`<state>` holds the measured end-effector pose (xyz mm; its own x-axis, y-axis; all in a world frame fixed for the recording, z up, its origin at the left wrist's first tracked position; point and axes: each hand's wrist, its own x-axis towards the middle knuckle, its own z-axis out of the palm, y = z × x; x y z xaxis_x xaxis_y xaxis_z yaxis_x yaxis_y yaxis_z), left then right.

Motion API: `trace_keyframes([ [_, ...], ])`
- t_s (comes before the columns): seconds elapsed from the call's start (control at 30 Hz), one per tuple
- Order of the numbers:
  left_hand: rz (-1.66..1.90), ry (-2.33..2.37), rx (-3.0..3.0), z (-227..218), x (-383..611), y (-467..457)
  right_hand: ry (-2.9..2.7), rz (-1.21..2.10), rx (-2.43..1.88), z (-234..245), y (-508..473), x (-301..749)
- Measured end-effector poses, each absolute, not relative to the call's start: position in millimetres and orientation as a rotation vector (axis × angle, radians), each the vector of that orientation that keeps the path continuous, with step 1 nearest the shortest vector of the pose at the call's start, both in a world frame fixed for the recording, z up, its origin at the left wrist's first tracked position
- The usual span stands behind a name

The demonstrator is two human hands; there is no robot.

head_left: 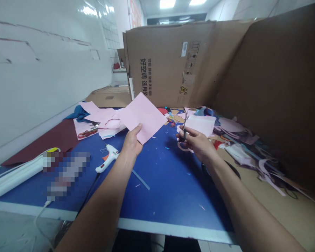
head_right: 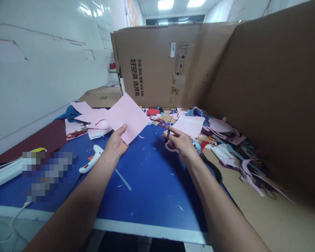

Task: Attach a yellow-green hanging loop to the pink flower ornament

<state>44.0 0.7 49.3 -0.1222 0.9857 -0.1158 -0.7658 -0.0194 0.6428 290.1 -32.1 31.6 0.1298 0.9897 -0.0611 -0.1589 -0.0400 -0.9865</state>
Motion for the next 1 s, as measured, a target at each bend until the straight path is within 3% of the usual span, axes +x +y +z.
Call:
trace_keyframes([
  [0.53,1.548,0.695,0.497,41.2,48.4,-0.9,-1.005,1.123,-1.177,25.2,-28.9,287.2],
  [0.77,1.563,0.711,0.555,39.6,53.0,-4.9,-1.054,1.250,-1.059,34.9,-40.8,272.7],
  [1.0,1.503,0.736,0.626,33.9,54.0,-6.2,-1.009,1.082,-0.990,36.7,-38.1,266.4],
])
